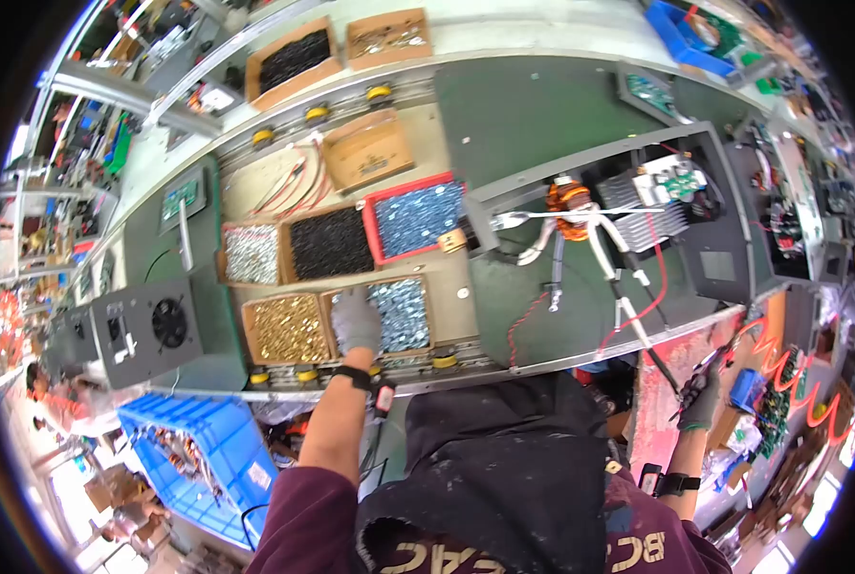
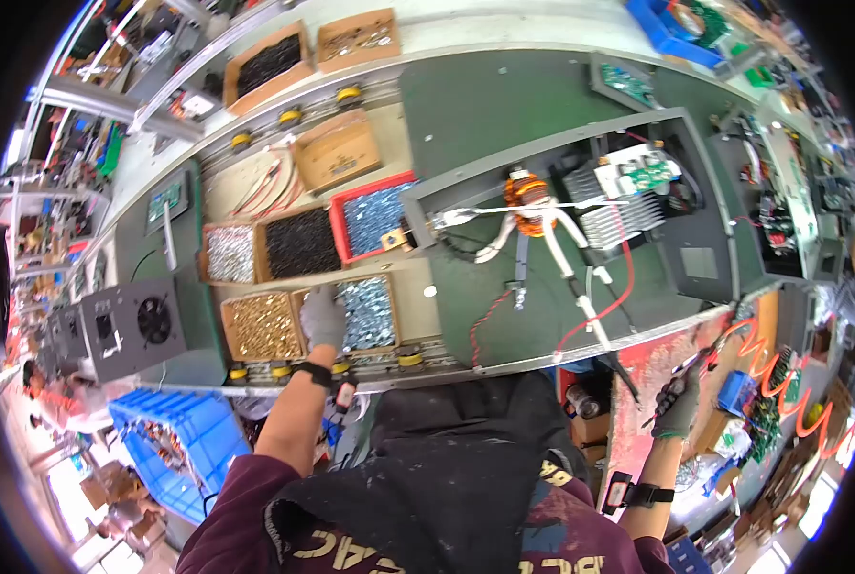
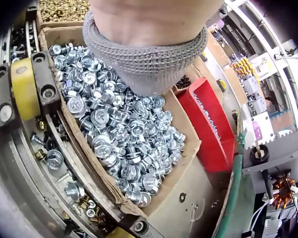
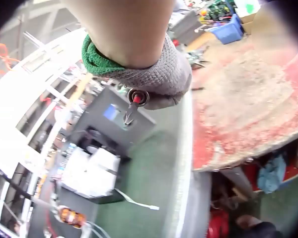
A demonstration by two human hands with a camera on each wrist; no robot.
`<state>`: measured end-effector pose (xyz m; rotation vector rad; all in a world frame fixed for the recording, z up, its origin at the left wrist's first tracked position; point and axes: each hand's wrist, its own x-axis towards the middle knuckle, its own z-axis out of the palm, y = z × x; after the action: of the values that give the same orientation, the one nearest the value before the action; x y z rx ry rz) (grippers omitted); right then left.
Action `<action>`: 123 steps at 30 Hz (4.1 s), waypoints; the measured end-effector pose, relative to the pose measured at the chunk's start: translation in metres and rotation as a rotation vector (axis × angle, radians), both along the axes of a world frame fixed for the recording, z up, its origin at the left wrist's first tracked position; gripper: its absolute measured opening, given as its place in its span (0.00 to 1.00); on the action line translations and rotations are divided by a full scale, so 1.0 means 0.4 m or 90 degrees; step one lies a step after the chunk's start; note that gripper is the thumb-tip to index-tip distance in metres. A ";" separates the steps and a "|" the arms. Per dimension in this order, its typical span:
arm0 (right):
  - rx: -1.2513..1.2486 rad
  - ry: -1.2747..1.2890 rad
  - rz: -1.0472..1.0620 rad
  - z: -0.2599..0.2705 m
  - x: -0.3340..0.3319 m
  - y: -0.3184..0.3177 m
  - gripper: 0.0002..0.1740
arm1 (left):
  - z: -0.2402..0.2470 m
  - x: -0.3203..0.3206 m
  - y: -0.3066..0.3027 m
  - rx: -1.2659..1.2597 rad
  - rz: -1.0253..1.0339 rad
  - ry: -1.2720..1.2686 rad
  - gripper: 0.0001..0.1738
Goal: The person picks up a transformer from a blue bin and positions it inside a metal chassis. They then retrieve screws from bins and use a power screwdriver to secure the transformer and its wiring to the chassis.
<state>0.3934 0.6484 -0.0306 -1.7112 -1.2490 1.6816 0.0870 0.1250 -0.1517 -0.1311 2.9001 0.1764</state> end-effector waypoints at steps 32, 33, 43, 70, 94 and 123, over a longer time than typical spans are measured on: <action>0.215 0.752 0.440 0.455 -0.621 -0.146 0.28 | 0.531 -0.021 0.754 1.229 0.050 -0.651 0.18; 0.231 0.751 0.395 0.461 -0.630 -0.155 0.26 | 0.530 -0.020 0.763 1.224 0.053 -0.654 0.18; -0.026 0.671 0.136 0.411 -0.637 -0.073 0.18 | 0.604 -0.010 0.827 0.888 -0.019 -0.386 0.29; -0.122 0.758 0.184 0.290 -0.657 0.087 0.19 | 0.530 0.056 0.844 0.572 -0.872 -0.272 0.10; 0.193 0.586 0.364 0.241 -0.787 -0.014 0.22 | 0.382 -0.130 0.850 0.322 -0.264 0.172 0.07; 0.283 0.443 0.708 0.263 -0.799 -0.036 0.21 | 0.480 0.055 0.458 0.505 -0.458 0.078 0.12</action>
<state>0.0736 0.6339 0.0746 -0.0148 -2.0925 1.9905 0.1090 0.3084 0.0404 1.0420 2.5407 1.1628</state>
